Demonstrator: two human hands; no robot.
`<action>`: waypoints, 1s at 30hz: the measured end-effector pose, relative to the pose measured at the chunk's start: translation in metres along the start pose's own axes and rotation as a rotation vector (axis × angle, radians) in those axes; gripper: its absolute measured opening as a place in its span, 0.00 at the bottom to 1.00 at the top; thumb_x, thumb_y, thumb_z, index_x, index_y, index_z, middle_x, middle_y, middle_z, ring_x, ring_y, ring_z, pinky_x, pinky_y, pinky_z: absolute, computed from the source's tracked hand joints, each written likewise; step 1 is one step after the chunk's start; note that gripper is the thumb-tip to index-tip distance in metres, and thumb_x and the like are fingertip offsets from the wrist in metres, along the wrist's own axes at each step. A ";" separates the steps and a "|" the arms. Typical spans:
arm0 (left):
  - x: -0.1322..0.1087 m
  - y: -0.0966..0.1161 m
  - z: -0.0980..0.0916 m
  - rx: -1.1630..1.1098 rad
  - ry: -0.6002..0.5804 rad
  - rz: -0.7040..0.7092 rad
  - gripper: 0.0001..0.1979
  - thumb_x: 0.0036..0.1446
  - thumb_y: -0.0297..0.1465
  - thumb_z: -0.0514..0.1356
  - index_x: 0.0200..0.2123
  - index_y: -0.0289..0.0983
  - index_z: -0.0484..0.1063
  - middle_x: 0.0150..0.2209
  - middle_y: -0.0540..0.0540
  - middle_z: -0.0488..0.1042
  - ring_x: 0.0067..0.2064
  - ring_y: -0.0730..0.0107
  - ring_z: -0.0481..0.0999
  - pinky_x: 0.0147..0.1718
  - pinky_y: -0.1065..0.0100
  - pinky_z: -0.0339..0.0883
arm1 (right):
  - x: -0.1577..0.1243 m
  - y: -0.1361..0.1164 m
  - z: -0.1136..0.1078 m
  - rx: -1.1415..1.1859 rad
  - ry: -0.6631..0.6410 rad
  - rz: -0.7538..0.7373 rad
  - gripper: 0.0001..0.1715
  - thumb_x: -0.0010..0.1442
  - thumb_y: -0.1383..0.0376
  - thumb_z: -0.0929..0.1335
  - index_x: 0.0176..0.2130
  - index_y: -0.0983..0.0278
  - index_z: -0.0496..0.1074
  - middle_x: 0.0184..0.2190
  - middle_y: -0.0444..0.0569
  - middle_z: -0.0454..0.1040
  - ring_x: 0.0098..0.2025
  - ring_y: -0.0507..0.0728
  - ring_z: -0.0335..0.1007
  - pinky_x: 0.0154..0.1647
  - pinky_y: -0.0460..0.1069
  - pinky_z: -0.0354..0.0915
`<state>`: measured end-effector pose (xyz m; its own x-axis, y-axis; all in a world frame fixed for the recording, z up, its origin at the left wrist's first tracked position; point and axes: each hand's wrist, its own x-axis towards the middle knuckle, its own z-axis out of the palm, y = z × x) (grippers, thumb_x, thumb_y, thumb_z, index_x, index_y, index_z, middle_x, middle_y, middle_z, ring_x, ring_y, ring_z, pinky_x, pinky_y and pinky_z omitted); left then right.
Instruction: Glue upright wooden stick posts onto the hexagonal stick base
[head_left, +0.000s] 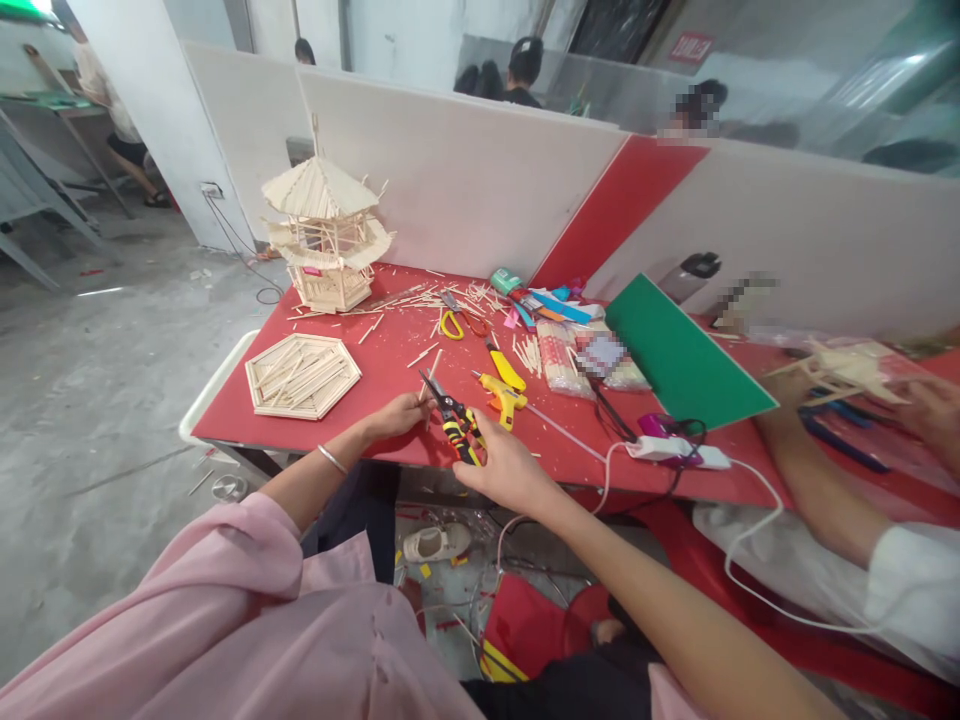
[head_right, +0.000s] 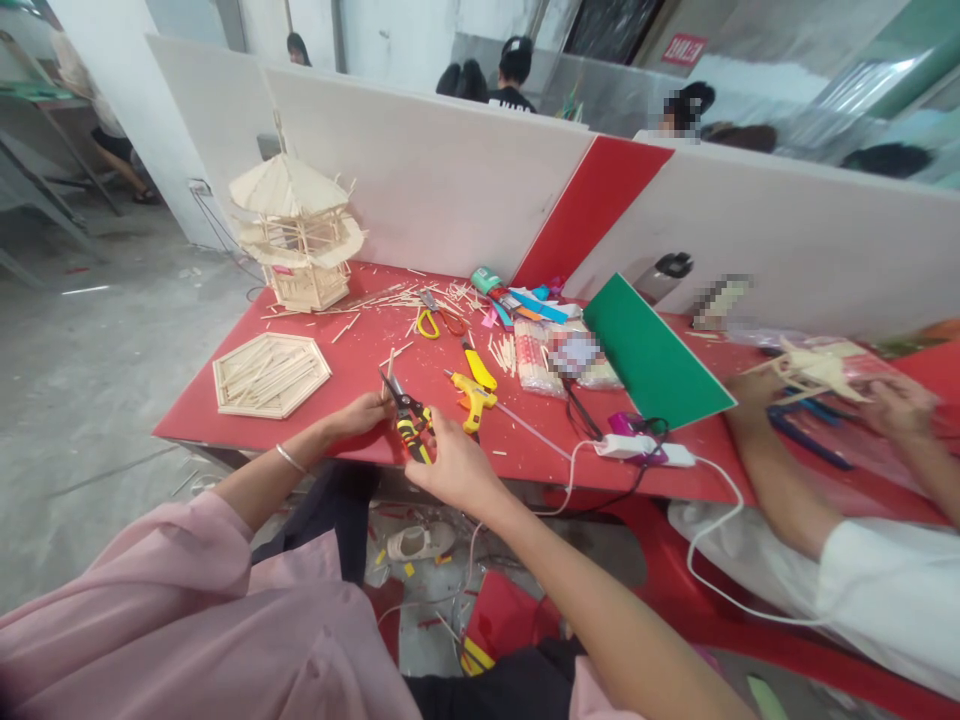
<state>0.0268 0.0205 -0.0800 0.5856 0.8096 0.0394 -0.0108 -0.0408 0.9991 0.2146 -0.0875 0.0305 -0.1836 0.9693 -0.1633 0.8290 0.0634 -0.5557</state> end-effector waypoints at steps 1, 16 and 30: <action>0.000 -0.001 0.000 -0.022 -0.002 0.001 0.23 0.55 0.50 0.63 0.30 0.33 0.73 0.25 0.46 0.71 0.27 0.70 0.69 0.32 0.65 0.65 | -0.001 0.000 -0.001 -0.003 -0.007 0.002 0.28 0.49 0.63 0.69 0.50 0.62 0.63 0.37 0.47 0.72 0.36 0.56 0.67 0.36 0.48 0.58; 0.004 -0.004 -0.013 0.051 -0.226 -0.079 0.30 0.53 0.57 0.60 0.26 0.32 0.72 0.24 0.45 0.71 0.26 0.70 0.67 0.32 0.65 0.63 | -0.005 0.003 0.000 -0.292 0.006 0.042 0.47 0.52 0.57 0.69 0.66 0.66 0.54 0.58 0.63 0.69 0.55 0.70 0.70 0.52 0.58 0.64; -0.013 -0.006 0.033 0.398 0.415 0.185 0.08 0.65 0.35 0.51 0.35 0.38 0.64 0.26 0.51 0.67 0.26 0.71 0.67 0.31 0.70 0.61 | -0.008 0.009 0.003 -0.154 0.059 0.022 0.35 0.50 0.62 0.71 0.57 0.61 0.64 0.42 0.51 0.75 0.38 0.58 0.72 0.37 0.48 0.60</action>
<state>0.0463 -0.0088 -0.0866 0.2370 0.9259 0.2943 0.2686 -0.3536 0.8960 0.2224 -0.0956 0.0247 -0.1369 0.9828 -0.1236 0.9043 0.0730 -0.4207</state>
